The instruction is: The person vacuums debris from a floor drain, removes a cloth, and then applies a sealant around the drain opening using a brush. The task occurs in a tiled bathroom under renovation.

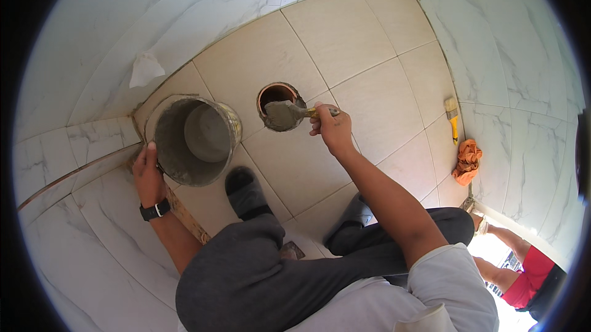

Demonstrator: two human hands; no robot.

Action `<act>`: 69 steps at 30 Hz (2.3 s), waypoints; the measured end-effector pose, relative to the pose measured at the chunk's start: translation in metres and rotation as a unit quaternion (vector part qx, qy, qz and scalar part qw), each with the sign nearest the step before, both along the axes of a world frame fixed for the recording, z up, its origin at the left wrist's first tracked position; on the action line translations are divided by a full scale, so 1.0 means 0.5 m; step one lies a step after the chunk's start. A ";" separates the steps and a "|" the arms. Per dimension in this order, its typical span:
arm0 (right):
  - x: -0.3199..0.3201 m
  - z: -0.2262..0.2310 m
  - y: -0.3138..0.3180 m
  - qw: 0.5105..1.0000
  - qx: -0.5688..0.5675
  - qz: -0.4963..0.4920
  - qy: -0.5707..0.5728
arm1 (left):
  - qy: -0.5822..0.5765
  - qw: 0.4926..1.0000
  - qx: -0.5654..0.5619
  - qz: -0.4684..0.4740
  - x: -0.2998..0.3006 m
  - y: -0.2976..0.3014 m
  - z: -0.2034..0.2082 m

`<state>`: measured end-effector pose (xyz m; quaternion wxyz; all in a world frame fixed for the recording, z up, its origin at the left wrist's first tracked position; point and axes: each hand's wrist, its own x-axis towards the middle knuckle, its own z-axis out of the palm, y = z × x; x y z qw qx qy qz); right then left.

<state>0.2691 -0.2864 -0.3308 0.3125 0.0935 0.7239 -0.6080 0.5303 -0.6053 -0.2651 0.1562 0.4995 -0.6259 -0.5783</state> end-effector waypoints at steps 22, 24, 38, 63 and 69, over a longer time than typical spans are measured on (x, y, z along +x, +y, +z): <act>0.109 -0.004 -0.033 0.990 -0.058 -0.122 -0.031 | 0.003 1.000 0.000 0.006 0.005 0.000 -0.010; 0.110 -0.009 -0.037 0.985 -0.079 -0.147 -0.037 | 0.004 1.000 -0.002 0.007 0.006 -0.001 -0.011; 0.094 -0.052 -0.022 0.956 -0.082 -0.235 -0.154 | 0.076 0.996 0.052 -0.002 0.003 0.000 -0.005; 0.173 0.005 -0.029 0.992 0.028 -0.002 0.124 | 0.015 1.000 -0.010 -0.003 0.014 -0.008 -0.019; 0.172 0.009 -0.027 0.988 0.086 0.046 0.123 | 0.036 0.999 0.003 -0.001 0.012 -0.009 -0.024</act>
